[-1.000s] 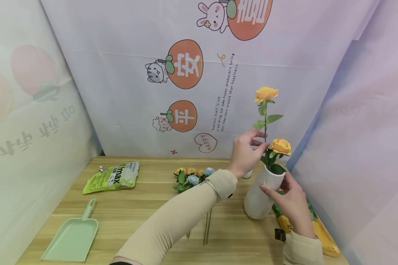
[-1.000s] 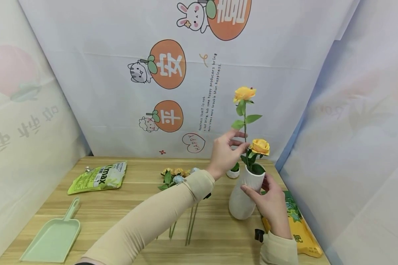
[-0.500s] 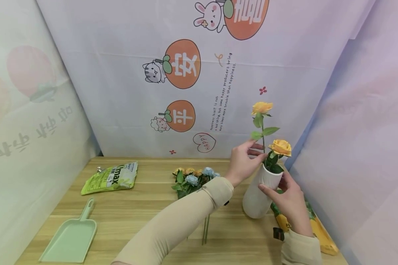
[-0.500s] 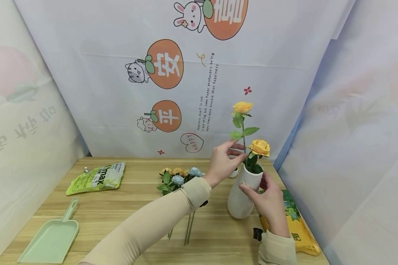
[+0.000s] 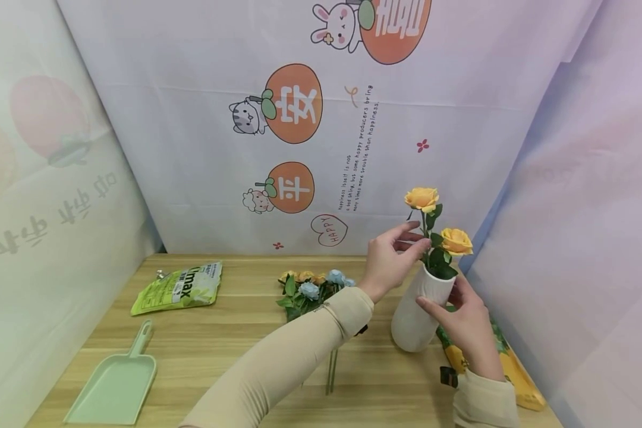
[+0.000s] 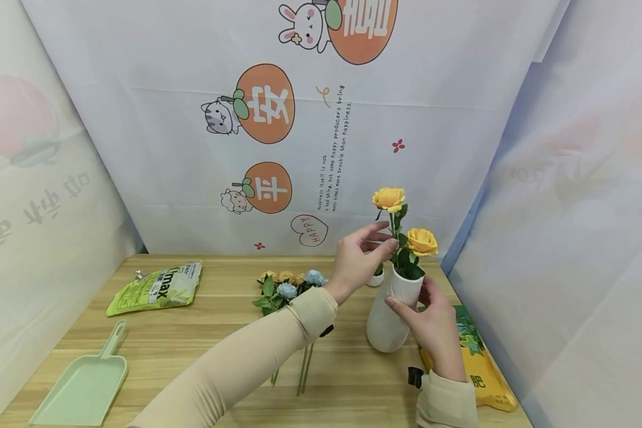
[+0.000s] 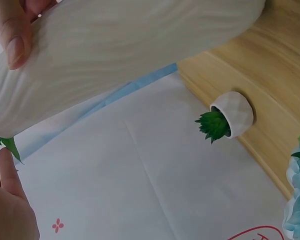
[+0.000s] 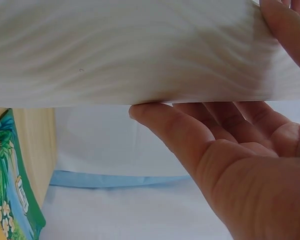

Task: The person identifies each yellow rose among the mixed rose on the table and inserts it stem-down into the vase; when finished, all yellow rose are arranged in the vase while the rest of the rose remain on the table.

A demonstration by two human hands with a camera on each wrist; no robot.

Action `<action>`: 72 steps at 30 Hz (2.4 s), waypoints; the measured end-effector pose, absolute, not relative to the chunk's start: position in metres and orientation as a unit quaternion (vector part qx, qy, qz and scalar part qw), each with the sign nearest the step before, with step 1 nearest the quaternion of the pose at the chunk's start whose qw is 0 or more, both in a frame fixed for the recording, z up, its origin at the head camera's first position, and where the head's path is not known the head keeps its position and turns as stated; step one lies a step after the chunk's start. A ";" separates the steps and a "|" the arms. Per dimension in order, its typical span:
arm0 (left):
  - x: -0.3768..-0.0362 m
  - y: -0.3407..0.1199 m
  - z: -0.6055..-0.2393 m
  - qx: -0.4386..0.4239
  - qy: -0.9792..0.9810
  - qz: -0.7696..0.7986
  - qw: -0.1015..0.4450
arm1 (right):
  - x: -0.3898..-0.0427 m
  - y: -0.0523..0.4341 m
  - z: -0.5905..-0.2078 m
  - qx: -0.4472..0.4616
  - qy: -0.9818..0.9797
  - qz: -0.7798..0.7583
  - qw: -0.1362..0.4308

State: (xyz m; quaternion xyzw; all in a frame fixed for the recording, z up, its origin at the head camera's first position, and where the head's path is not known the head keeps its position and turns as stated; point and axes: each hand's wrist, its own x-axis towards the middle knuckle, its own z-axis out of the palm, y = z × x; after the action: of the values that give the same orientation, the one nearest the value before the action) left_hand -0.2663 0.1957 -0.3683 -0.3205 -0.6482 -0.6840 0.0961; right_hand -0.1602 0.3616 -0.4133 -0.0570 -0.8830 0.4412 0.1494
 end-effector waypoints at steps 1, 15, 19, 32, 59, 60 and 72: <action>-0.266 0.196 -0.368 -0.317 -0.647 -0.687 0.093 | -0.161 0.362 -0.413 -0.057 -0.883 0.441 0.150; -0.266 0.194 -0.371 -0.306 -0.686 -0.656 0.076 | -0.162 0.363 -0.413 -0.068 -0.881 0.452 0.126; -0.266 0.193 -0.373 -0.309 -0.699 -0.639 0.086 | -0.161 0.363 -0.412 -0.069 -0.880 0.452 0.127; -0.265 0.190 -0.380 -0.317 -0.710 -0.624 0.078 | -0.160 0.363 -0.411 -0.078 -0.882 0.450 0.116; -0.273 0.151 -0.393 -0.309 -0.730 -0.609 0.041 | -0.162 0.361 -0.410 -0.074 -0.879 0.457 0.112; -0.273 0.145 -0.395 -0.305 -0.734 -0.605 0.041 | -0.162 0.361 -0.410 -0.074 -0.879 0.458 0.111; -0.278 0.057 -0.438 -0.235 -0.769 -0.592 0.046 | -0.163 0.364 -0.410 -0.086 -0.887 0.443 0.096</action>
State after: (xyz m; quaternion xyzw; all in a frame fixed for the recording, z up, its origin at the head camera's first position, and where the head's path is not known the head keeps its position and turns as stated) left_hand -0.2784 0.0569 -0.4381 -0.2353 -0.7692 -0.5924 0.0457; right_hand -0.1635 0.3639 -0.4099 -0.0855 -0.8873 0.4427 0.0964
